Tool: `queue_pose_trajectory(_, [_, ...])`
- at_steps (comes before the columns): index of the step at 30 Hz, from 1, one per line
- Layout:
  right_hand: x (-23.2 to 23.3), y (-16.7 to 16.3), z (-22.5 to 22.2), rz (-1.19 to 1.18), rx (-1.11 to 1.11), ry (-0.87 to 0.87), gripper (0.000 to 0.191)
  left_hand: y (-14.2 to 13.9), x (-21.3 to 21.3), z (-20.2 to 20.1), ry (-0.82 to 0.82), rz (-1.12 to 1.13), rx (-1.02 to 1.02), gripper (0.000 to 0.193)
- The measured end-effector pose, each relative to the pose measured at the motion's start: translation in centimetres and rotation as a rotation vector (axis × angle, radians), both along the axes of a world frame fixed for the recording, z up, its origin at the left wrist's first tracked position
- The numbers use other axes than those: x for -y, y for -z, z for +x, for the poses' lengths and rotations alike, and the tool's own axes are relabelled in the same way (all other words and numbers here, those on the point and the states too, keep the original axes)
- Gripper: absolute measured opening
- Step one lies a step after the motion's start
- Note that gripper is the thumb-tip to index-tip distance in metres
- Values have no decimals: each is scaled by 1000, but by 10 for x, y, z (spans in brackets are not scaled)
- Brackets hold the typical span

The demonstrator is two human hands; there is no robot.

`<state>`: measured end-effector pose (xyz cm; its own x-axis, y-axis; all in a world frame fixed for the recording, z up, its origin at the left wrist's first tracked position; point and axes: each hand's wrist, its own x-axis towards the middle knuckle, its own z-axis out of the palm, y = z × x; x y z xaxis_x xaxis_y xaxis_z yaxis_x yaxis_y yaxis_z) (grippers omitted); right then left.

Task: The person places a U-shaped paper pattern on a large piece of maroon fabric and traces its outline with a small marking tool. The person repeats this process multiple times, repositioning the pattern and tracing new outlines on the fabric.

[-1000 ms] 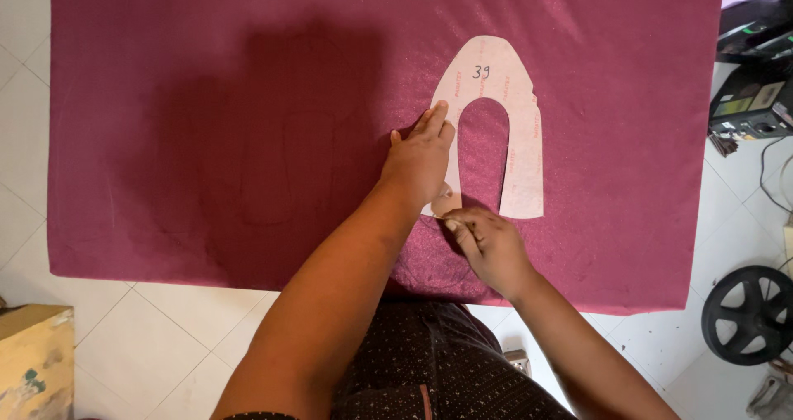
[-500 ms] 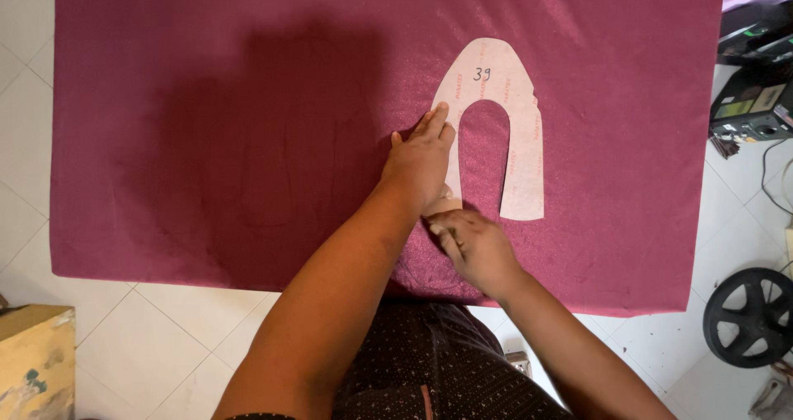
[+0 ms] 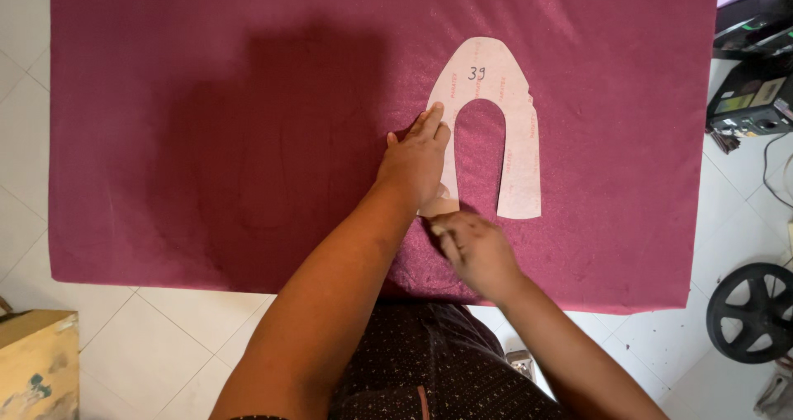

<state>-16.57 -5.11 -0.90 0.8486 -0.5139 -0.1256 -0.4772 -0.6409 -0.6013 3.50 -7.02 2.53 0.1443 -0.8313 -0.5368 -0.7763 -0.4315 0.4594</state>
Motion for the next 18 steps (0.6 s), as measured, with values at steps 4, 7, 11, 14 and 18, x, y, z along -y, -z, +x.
queue_pose_trajectory(4, [19, -14, -23, -46, 32, 115, 13, 7, 0, 0, 9, -32, 3, 96])
queue_pose_trajectory(7, [25, -18, -29, 22, -10, 220, 15, 8, -1, -1, 11, -21, 2, 98])
queue_pose_trajectory(11, [28, -17, -27, 45, 89, 193, 13, 7, -1, 0, 12, -15, 7, 96])
queue_pose_trajectory(14, [34, -17, -25, 12, 140, 174, 12, 5, -1, -1, 13, -11, 10, 98])
queue_pose_trajectory(18, [36, -18, -23, -3, 130, 134, 10, 3, -1, -1, 16, -23, 23, 98])
